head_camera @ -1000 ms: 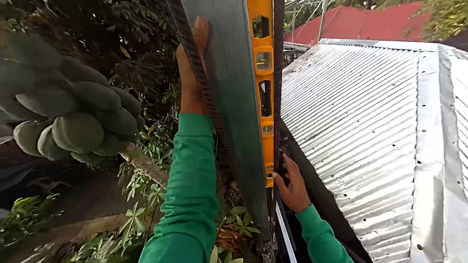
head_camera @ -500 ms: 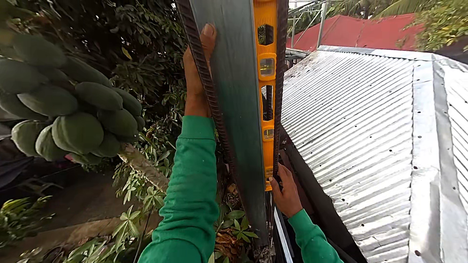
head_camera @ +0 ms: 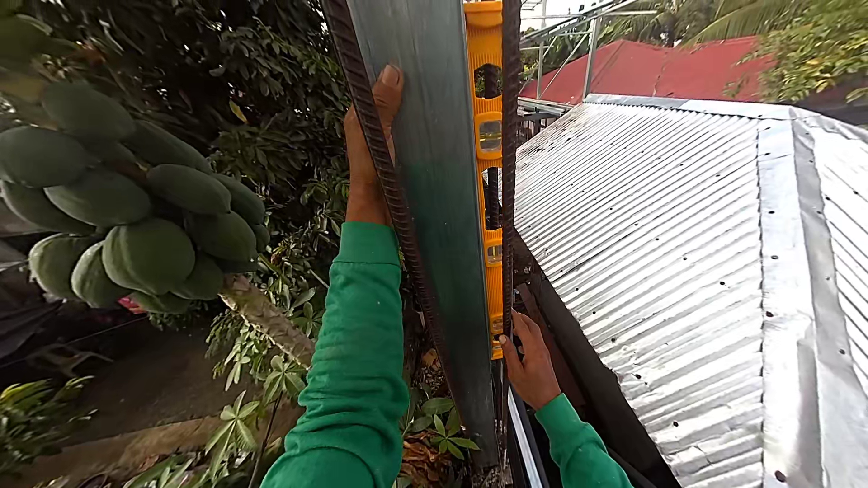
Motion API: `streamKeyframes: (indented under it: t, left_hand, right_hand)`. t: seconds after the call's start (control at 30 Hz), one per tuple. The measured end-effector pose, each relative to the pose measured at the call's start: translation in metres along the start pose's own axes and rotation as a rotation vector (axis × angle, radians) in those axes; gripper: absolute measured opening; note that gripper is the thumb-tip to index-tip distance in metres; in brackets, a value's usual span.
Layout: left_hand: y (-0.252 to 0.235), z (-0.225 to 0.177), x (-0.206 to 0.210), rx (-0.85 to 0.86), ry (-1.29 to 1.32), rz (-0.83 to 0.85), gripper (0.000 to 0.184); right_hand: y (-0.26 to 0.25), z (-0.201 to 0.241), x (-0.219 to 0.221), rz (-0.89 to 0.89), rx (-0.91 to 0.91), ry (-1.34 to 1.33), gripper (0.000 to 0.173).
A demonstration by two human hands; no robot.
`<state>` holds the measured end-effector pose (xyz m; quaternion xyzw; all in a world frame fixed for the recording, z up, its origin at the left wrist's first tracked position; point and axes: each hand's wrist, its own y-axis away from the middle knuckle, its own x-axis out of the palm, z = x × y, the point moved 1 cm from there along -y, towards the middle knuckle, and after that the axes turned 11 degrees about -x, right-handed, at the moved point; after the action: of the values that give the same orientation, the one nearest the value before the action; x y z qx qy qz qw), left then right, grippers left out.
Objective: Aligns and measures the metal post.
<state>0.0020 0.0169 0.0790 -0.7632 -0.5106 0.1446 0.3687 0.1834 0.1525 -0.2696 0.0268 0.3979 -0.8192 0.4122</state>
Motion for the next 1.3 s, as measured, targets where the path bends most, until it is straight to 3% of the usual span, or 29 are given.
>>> streamKeyframes:
  t: [0.23,0.33,0.47,0.63,0.7,0.83,1.0,1.1,1.3]
  left_hand:
    - [0.007,0.002,-0.007,-0.032,-0.028,-0.010,0.040]
    - [0.005,-0.004,-0.006,-0.045,-0.040,-0.012,0.039]
    - [0.008,-0.002,-0.003,-0.066,0.004,-0.019,0.035]
    - [0.005,-0.001,-0.005,-0.082,0.011,-0.038,0.039]
    - [0.003,0.000,-0.004,-0.095,0.021,-0.029,0.041]
    - [0.004,-0.002,-0.003,-0.073,0.054,0.009,0.043]
    - [0.006,-0.003,-0.003,-0.075,0.051,0.029,0.045]
    - [0.003,-0.003,-0.003,-0.079,0.054,0.029,0.044]
    - [0.004,-0.006,-0.001,-0.120,0.015,0.010,0.050]
  right_hand:
    - [-0.013,-0.001,-0.008,-0.049,0.003,-0.072,0.057]
    - [-0.038,-0.001,-0.011,-0.052,-0.045,-0.251,0.056]
    - [-0.067,-0.004,-0.019,-0.153,0.030,-0.494,0.052]
    - [-0.100,-0.002,-0.023,0.121,0.051,-0.563,0.049]
    - [-0.108,-0.003,-0.021,0.149,0.072,-0.550,0.043]
    - [-0.106,-0.004,-0.012,0.023,0.096,-0.475,0.027]
    - [-0.072,-0.014,-0.022,-0.269,0.043,-0.118,0.033]
    - [-0.050,-0.014,-0.041,-0.398,-0.037,-0.002,0.037]
    - [-0.015,0.032,-0.060,-0.629,-0.311,0.077,0.034]
